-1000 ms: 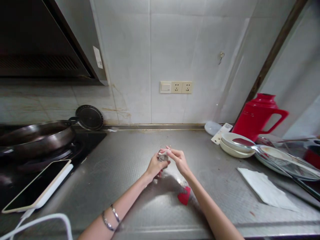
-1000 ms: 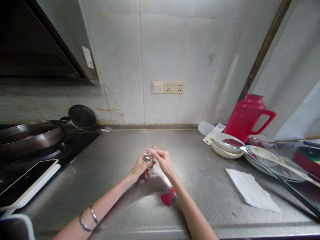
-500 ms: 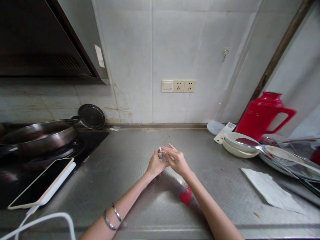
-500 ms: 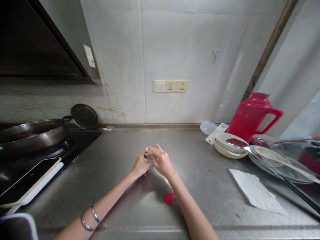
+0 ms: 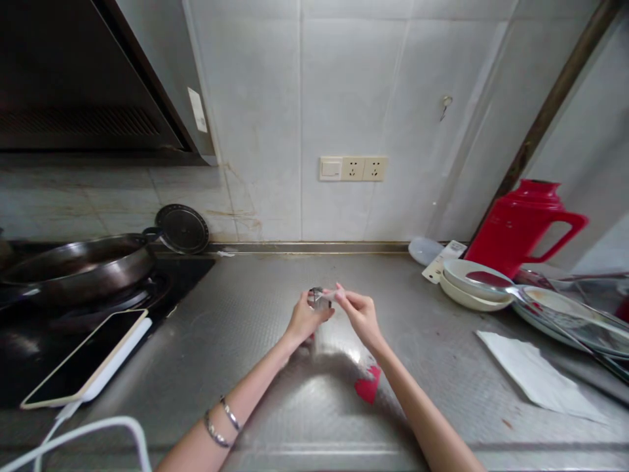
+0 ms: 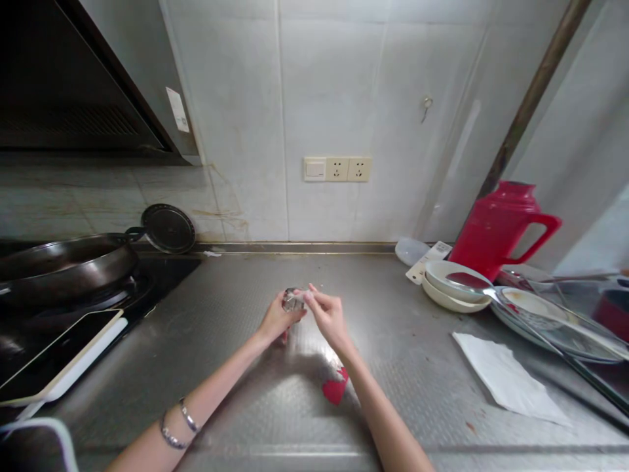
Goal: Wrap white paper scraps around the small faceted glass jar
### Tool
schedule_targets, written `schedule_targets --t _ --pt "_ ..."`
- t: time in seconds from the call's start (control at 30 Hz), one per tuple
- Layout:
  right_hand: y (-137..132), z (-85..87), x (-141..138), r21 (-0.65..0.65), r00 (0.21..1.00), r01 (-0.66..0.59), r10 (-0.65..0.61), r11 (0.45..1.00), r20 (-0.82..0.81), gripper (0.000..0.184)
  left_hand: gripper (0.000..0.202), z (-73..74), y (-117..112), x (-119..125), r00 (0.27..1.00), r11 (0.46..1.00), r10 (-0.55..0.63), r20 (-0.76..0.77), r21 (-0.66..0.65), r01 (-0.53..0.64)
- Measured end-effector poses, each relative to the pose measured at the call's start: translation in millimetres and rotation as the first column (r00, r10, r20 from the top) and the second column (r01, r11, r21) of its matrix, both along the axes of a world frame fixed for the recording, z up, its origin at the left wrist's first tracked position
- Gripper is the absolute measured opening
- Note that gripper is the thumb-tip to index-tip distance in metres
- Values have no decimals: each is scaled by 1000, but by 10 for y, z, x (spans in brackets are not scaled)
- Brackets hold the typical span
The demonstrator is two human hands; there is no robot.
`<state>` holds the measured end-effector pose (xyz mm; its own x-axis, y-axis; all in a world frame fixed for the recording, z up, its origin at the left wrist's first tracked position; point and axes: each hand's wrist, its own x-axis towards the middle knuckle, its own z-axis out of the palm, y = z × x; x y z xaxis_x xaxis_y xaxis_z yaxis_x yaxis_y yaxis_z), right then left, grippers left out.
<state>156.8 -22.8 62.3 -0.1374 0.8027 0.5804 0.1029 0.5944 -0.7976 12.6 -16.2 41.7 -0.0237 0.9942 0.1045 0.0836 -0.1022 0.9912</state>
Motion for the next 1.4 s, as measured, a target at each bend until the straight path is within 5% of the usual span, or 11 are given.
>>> schedule_targets --t 0.13,0.47,0.67,0.9,1.0,1.2,1.4 --pt "121 -90 1 -76 974 205 -211 976 -87 31 47 64 -59 37 996 999 -32 -81 -33 30" --pt "41 -126 -91 53 999 -2 4 999 -37 25 42 121 -104 30 996 994 -77 50 -78 81" --pt "-12 -72 -28 -27 996 -88 87 996 -22 28 39 118 -39 -37 996 997 -63 56 -38 65" --pt "150 -112 29 -163 954 188 -220 968 -204 43 58 78 -17 -75 988 989 -149 46 24 148" --pt "179 -132 -17 -260 961 29 -99 965 -259 44 67 34 -28 -50 973 972 -225 40 83 222" --pt "62 -56 -65 -390 909 -346 202 853 -363 44 95 -55 -10 -35 974 977 -208 89 60 203" --pt "8 9 -43 -422 875 -447 289 788 -388 50 114 -142 77 -89 963 964 -263 62 39 261"
